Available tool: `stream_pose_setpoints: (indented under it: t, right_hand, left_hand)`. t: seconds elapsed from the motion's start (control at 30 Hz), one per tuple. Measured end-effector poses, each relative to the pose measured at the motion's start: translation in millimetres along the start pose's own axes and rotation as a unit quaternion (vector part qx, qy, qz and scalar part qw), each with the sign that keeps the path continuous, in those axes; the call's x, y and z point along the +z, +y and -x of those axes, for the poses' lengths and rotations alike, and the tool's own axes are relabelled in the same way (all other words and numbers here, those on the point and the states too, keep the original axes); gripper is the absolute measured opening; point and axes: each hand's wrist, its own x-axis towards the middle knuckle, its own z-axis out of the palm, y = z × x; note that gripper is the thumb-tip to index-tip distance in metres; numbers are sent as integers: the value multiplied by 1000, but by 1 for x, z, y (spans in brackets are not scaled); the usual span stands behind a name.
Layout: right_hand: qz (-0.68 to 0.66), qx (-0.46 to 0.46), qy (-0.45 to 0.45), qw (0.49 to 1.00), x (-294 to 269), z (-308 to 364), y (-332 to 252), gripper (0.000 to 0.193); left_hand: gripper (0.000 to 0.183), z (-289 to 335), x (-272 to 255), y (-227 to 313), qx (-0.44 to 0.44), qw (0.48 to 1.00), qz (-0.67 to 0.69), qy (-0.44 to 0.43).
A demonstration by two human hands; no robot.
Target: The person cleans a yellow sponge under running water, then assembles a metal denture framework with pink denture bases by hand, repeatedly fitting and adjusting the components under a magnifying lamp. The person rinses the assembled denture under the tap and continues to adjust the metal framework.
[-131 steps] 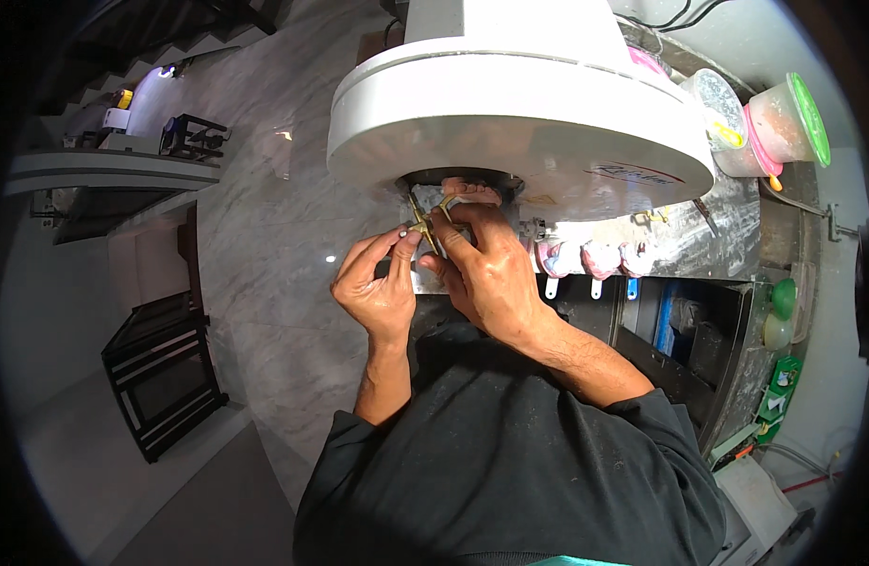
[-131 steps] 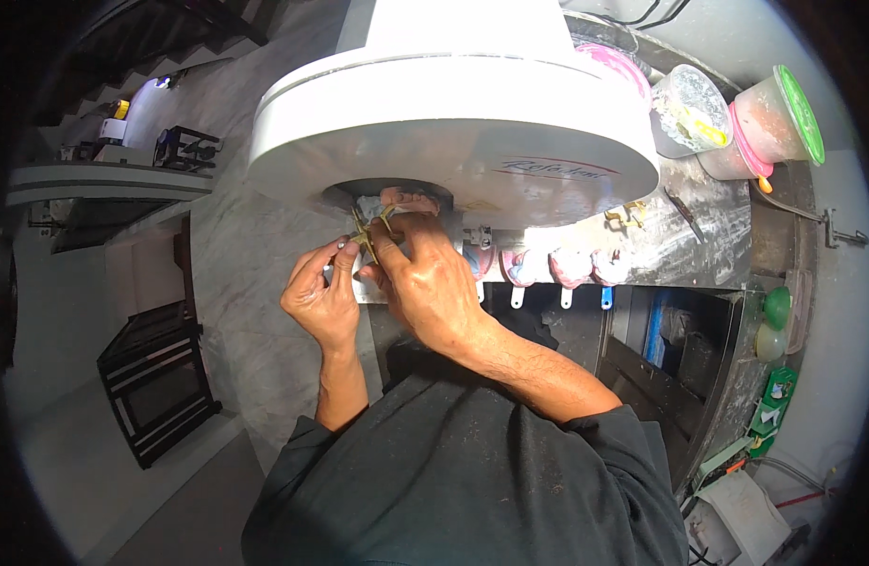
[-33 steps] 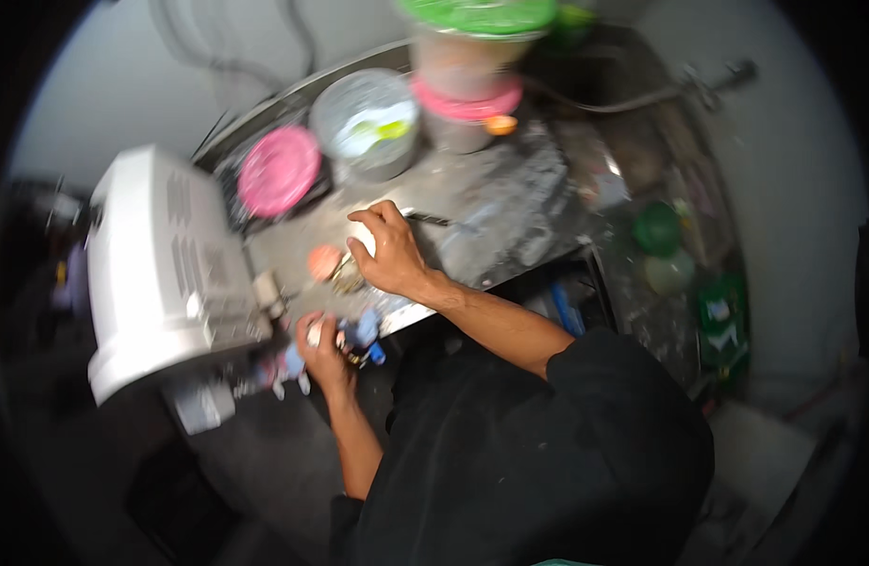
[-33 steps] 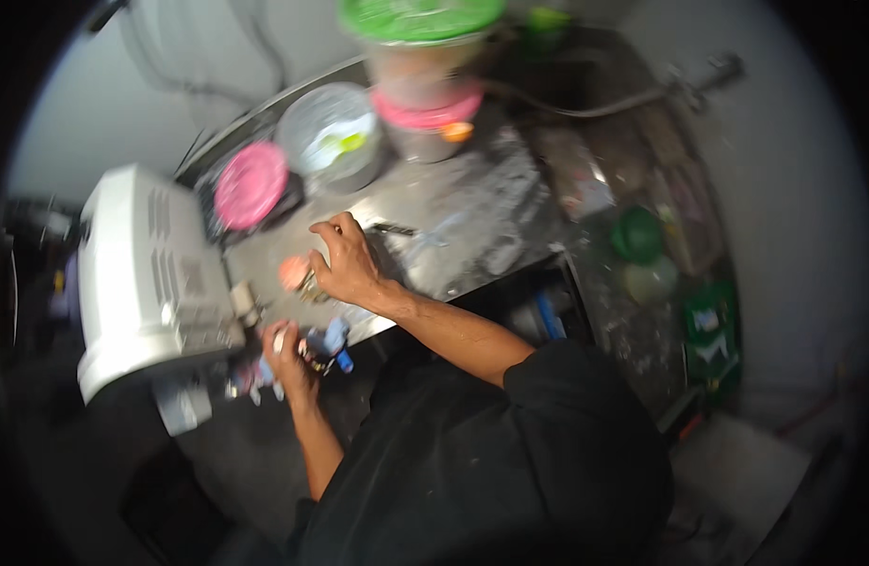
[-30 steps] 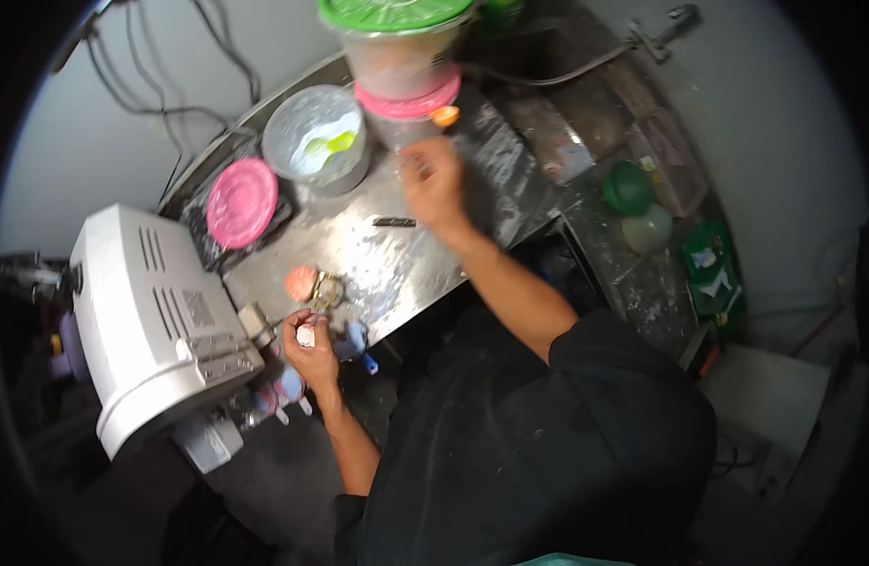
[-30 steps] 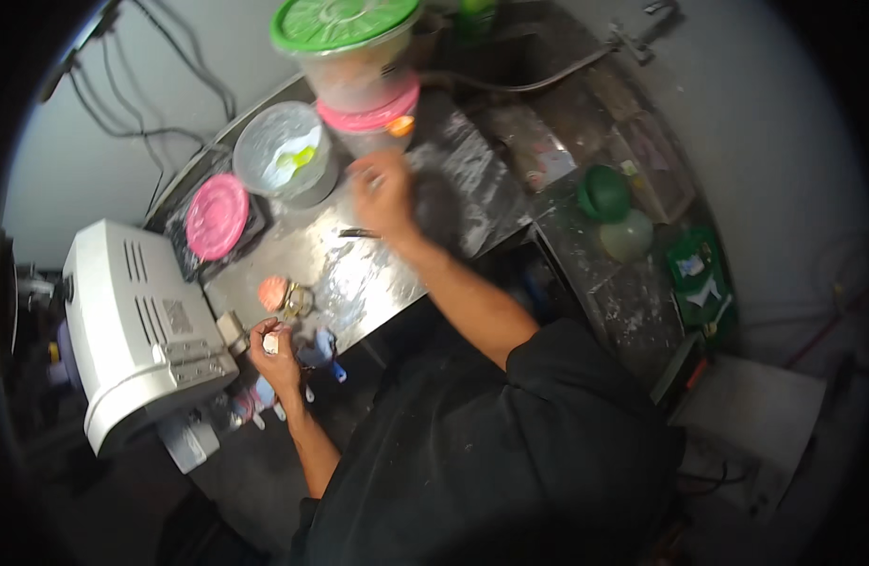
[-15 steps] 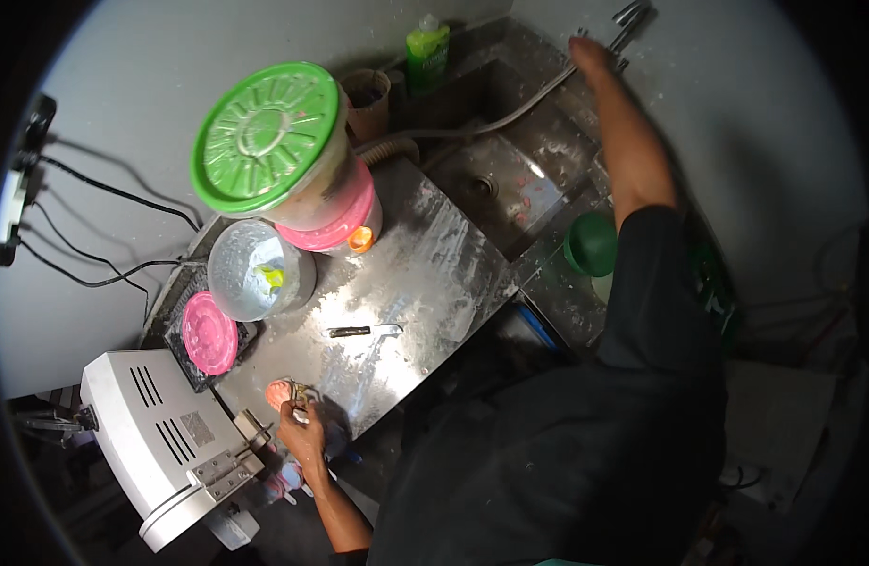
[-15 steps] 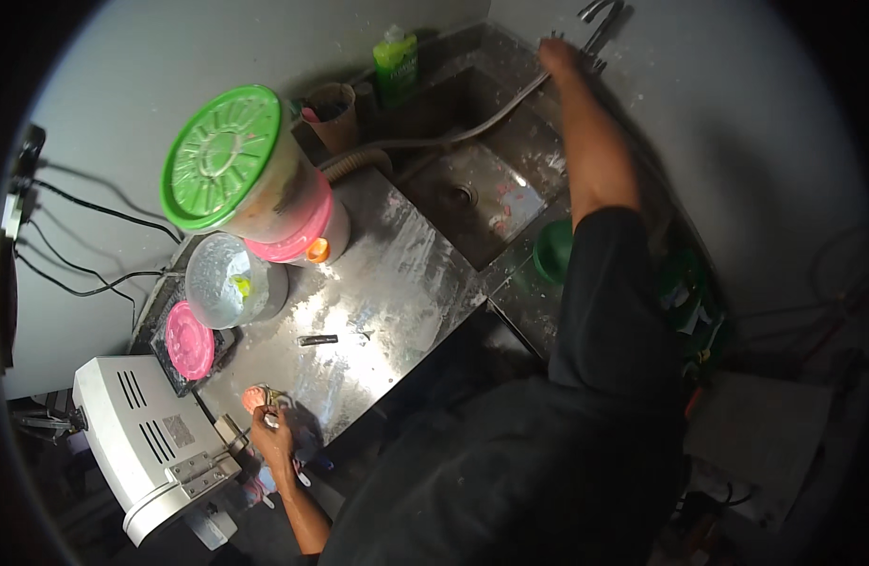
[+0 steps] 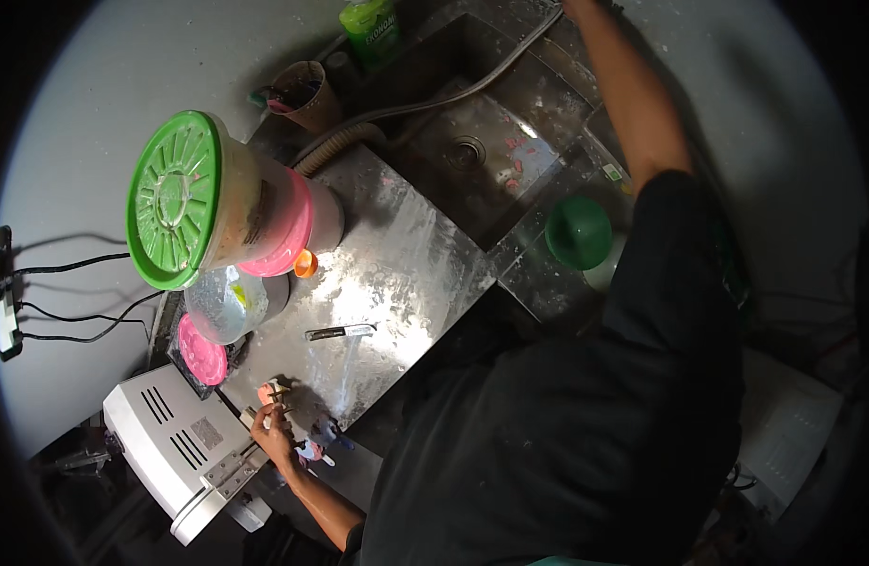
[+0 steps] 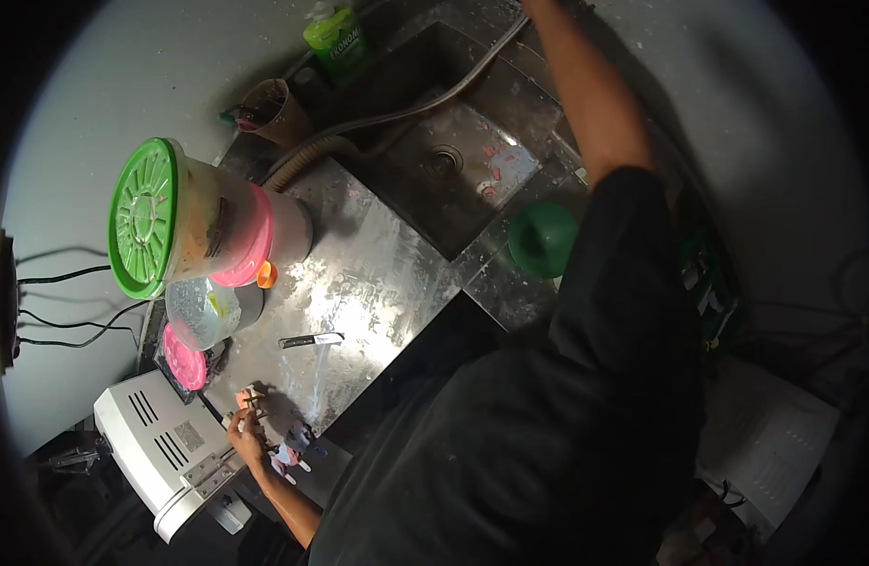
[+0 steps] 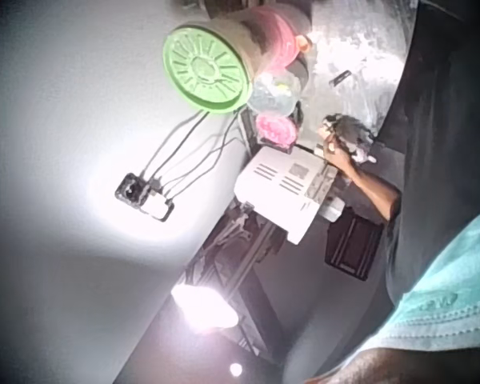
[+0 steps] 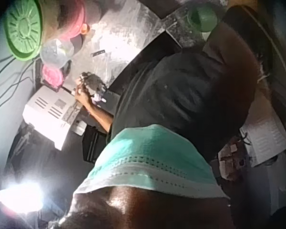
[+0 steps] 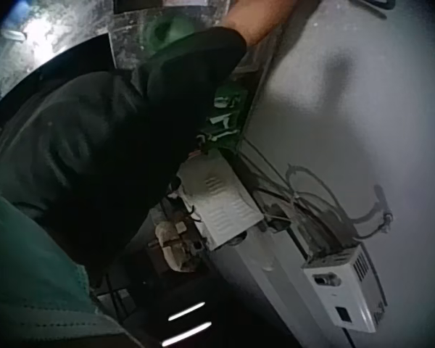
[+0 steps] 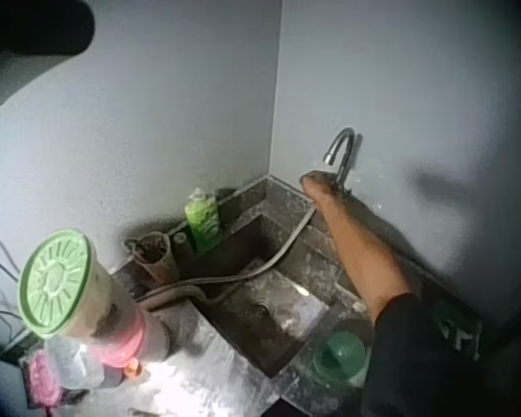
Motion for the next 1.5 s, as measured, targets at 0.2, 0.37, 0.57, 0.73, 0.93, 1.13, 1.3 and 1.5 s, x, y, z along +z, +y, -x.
stream_pose_setpoints:
  t: [0.2,0.37,0.57,0.73,0.93,1.13,1.3,1.5]
  right_hand:
    - [119,-133,163,970,-54,70,26,28]
    - [156,-145,163,963,-91,46,73,70]
    - [215,-130,27,967,-86,45,72,55]
    - [299,-267,69,913,-105,60,88,63]
    - [22,-89,-81,993,-30,202,55,31]
    - [-441,379,-427,692,46,306,36,51]
    - [-583,360,-290,668,44,267,30,32]
    - [-324,236,-246,882,56,202,52,15]
  left_hand:
    - [12,49,1,72,64,997,11,-48]
    - [13,69,82,146,140,979,-109,-100]
    - [12,50,196,171,157,947,-44,-277]
    - [13,34,284,180,210,921,7,-328]
    - [17,16,362,205,350,880,-47,-318]
    - [18,4,437,227,487,811,8,-322]
    - [25,-18,478,250,469,833,-31,-291]
    - [24,-57,538,247,-81,860,363,-350]
